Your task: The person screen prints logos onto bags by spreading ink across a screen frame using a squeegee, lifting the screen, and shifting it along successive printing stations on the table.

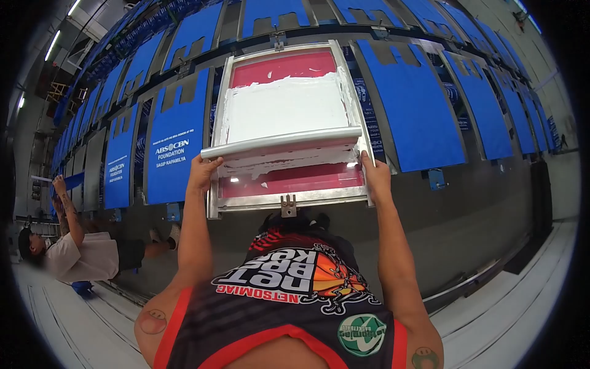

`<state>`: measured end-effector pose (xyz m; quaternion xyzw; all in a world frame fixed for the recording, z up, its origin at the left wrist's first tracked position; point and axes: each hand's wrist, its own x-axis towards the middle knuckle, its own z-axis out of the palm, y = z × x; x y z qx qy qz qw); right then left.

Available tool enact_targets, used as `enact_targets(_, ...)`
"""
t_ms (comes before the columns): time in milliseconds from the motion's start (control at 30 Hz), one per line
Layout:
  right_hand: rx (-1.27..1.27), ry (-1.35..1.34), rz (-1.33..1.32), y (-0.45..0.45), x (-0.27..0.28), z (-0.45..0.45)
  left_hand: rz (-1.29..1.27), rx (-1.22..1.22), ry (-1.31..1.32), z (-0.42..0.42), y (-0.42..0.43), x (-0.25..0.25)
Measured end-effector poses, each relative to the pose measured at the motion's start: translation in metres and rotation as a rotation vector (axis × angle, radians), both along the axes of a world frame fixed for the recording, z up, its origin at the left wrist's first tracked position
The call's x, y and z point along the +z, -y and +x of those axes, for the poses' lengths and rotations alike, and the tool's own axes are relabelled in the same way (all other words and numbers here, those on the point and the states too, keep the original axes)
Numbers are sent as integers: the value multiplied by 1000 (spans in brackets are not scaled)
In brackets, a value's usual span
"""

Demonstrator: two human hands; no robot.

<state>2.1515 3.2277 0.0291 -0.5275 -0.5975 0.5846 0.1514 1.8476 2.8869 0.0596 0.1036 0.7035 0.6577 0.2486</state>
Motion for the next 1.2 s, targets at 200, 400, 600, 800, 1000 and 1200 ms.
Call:
enact_targets(200, 49, 61, 231, -13, -33, 6, -44, 66, 46, 3, -7, -18)
enact_targets(400, 99, 74, 130, -22, -17, -2, -27, 33, 30, -9, -12, -30)
enact_targets(600, 121, 38, 160, -19, -43, -5, 21, 65, 6, -10, -11, -61)
enact_targets(800, 210, 6, 935, 24, 9, -1, 28, 41, 21, -7, -16, -57)
enact_targets(1000, 906, 16, -338, 121, -15, -1, 45, 45, -51, -1, -20, -49)
enact_targets(1200, 518, -38, -530, 150, -26, -25, 41, 43, -63, -6, -17, -56)
